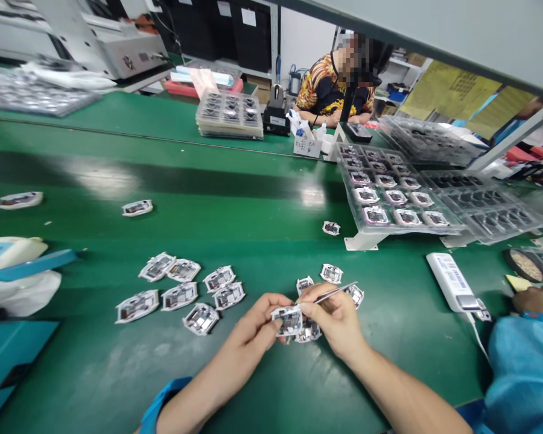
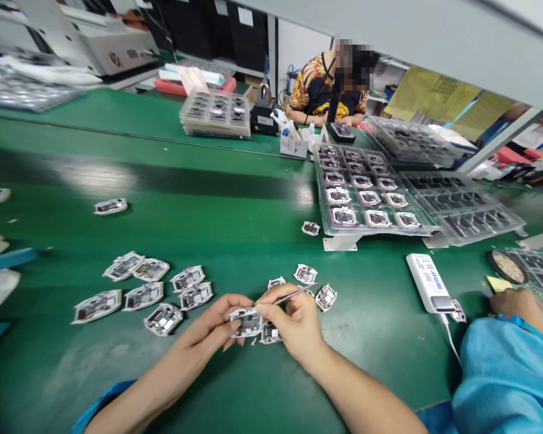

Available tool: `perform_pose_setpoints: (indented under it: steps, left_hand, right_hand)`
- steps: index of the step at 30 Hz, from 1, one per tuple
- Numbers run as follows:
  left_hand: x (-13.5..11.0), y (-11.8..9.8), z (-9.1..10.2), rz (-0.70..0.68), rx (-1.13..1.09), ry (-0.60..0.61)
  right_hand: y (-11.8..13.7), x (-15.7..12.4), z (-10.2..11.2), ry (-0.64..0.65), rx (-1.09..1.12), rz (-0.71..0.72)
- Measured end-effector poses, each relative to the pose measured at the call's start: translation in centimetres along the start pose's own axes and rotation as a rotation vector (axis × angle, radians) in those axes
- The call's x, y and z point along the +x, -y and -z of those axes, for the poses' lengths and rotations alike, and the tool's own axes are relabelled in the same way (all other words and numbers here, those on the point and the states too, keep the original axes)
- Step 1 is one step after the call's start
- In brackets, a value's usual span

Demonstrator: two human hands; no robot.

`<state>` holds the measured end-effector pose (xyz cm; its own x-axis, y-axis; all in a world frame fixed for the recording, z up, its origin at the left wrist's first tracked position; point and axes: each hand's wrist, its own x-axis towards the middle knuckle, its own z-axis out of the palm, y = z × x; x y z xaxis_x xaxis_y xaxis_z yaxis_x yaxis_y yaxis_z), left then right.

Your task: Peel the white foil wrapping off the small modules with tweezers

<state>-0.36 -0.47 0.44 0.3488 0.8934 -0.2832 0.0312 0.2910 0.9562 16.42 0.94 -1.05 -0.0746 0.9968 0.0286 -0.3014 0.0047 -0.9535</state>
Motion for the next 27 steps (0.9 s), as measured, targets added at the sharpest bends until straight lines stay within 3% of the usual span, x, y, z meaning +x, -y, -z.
perform_pose_setpoints:
  steps: [12,27]
  left_hand:
    - [0.02,-0.28,0.03,-0.040,0.140,-0.010]
    - [0.06,-0.09,0.11,-0.032,0.109,-0.017]
  right_hand:
    - [-0.11,0.04,0.07,-0.019,-0.029,-0.029]
    - [-0.11,-0.01,0.03,0.027,-0.010,0.065]
